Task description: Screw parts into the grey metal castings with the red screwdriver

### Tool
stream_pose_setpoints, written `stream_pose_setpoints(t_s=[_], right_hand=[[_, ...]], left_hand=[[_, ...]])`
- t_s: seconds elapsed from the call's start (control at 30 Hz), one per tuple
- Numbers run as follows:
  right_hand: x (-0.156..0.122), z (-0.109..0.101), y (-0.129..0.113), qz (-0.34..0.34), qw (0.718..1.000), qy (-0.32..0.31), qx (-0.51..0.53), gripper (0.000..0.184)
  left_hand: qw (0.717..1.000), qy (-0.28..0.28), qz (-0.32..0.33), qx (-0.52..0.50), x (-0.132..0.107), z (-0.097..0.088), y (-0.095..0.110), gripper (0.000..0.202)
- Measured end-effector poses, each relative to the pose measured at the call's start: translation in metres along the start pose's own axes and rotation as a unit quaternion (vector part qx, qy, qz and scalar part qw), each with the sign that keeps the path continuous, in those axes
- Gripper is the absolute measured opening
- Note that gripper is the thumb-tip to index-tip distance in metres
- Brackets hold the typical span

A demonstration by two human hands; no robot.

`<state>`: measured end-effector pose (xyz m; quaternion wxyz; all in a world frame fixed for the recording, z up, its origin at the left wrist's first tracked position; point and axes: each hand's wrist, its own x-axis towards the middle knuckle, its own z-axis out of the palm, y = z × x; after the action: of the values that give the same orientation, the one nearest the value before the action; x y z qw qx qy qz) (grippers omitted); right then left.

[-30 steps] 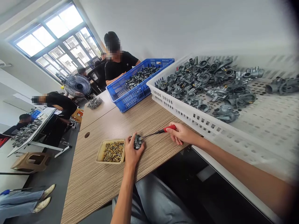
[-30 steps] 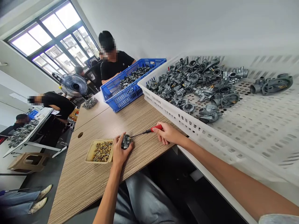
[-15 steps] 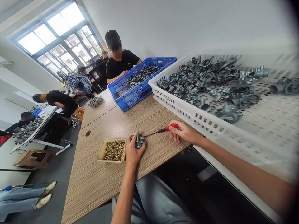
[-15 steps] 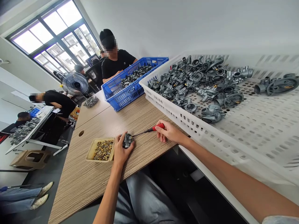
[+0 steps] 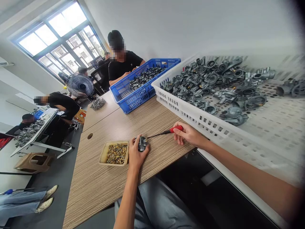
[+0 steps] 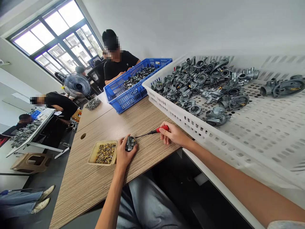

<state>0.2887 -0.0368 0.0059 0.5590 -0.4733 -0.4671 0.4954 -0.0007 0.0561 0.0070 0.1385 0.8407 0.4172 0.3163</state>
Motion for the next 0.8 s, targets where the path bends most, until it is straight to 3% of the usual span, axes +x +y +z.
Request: stream_pose_setpoints(t_s=[0.8], right_hand=[[-0.0016,0.0028,-0.0013,-0.01,1.0,-0.006,-0.029,0.044]], left_hand=[[1.0,0.005,0.002,0.011,-0.0006,0.0013,-0.0003,0.06]])
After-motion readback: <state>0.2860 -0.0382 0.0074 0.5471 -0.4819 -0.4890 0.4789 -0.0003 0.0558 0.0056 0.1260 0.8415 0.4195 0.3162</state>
